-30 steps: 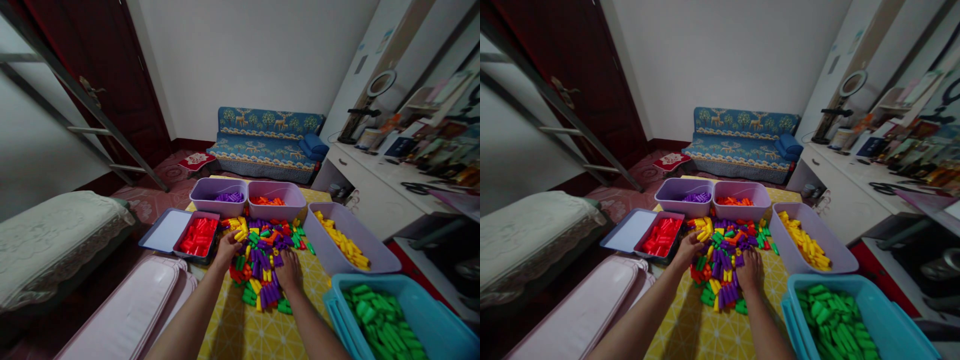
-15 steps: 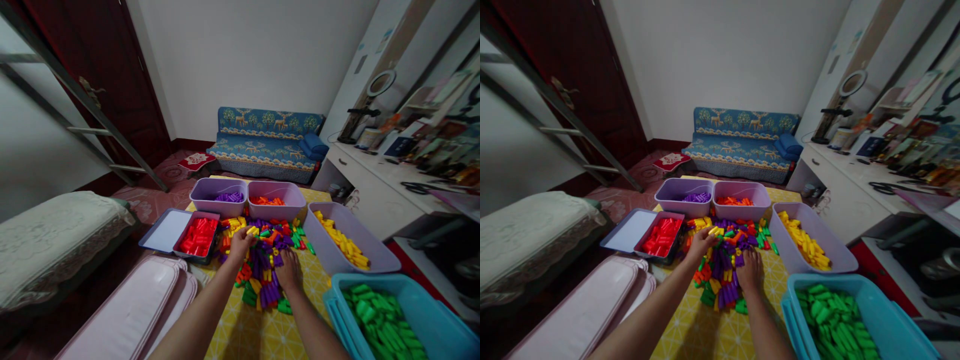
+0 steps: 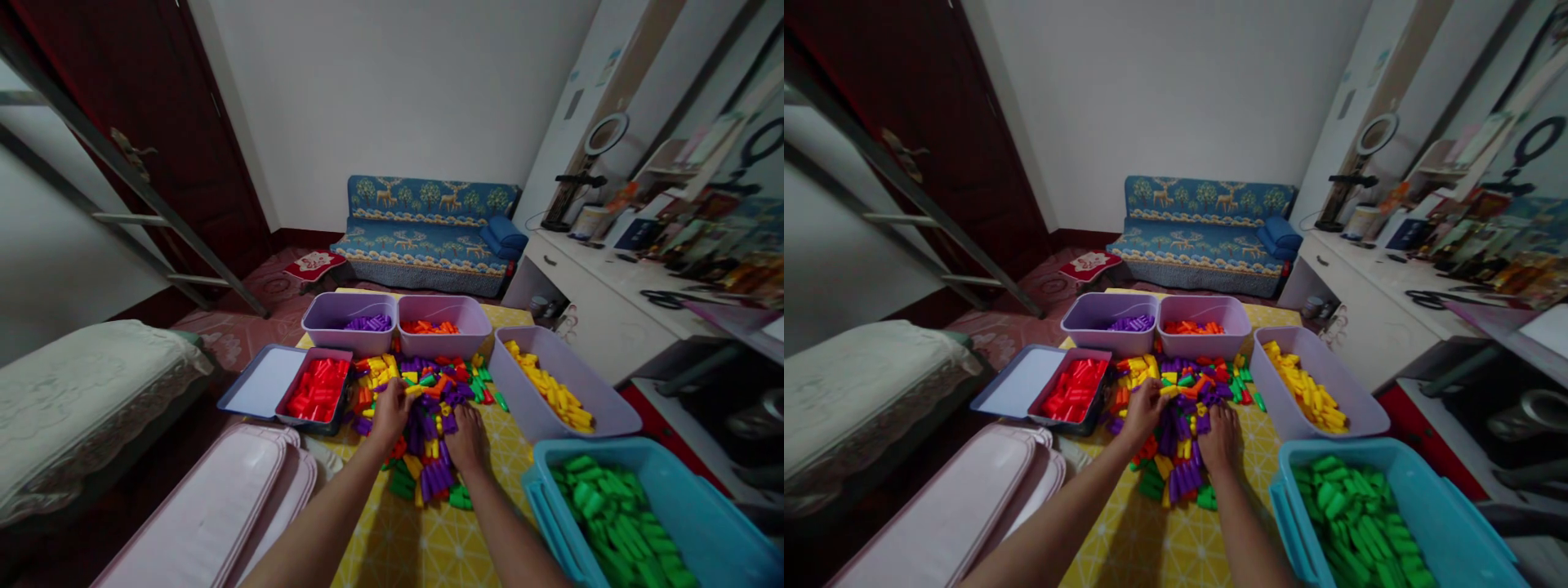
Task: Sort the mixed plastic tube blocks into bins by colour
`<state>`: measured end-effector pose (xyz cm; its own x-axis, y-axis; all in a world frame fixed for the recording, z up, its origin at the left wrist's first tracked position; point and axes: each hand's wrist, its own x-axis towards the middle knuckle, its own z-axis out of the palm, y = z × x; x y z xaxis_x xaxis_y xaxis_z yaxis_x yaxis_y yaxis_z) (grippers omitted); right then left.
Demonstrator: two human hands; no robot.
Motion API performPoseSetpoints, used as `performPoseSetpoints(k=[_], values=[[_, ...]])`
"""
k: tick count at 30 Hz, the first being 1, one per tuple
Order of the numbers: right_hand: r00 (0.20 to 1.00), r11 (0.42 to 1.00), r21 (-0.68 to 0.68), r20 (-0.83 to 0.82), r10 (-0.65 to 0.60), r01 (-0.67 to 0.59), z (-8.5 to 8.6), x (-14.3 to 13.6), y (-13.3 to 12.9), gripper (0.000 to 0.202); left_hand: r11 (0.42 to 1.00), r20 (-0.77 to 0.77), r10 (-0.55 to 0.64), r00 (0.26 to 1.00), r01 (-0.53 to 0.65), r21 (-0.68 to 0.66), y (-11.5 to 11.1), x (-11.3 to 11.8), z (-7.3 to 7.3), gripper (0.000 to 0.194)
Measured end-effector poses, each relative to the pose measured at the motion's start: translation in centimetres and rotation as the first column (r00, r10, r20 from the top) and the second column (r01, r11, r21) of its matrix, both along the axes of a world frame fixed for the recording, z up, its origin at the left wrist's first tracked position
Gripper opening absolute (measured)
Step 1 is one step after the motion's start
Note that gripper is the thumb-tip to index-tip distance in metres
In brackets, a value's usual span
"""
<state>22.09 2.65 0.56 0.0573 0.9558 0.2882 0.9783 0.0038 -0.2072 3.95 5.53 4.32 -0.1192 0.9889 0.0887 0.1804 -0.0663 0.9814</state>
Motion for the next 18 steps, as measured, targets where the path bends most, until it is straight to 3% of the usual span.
performPoseSetpoints(k=[4, 7, 10, 14, 18], values=[[1.0, 0.999, 0.034, -0.002, 0.014, -0.014, -0.6, 0.3, 0.0, 0.016, 0.98, -0.271, -0.011, 0.962, 0.065, 0.19, -0.3, -0.3, -0.2, 0.024], [0.999, 0.998, 0.058, -0.005, 0.034, -0.033, -0.9, 0.5, 0.0, 0.015, 0.955, -0.412, 0.102, 0.905, 0.026, 0.295, -1.1, -1.2, 0.0, 0.037], [0.999, 0.998, 0.06, -0.017, 0.031, -0.03, -0.9, 0.5, 0.0, 0.012, 0.95, -0.505, 0.219, 0.835, -0.065, 0.304, -2.6, -2.8, -0.2, 0.037], [0.999, 0.998, 0.06, -0.016, 0.031, -0.03, -1.1, 0.6, 0.0, 0.012, 0.943, -0.48, 0.313, 0.82, -0.208, 0.26, -4.6, -4.2, -2.0, 0.041], [1.0, 0.998, 0.057, -0.006, 0.028, -0.028, -1.4, 0.6, 0.1, 0.013, 0.949, -0.411, 0.312, 0.857, -0.261, 0.177, -6.1, -3.4, -4.3, 0.05]])
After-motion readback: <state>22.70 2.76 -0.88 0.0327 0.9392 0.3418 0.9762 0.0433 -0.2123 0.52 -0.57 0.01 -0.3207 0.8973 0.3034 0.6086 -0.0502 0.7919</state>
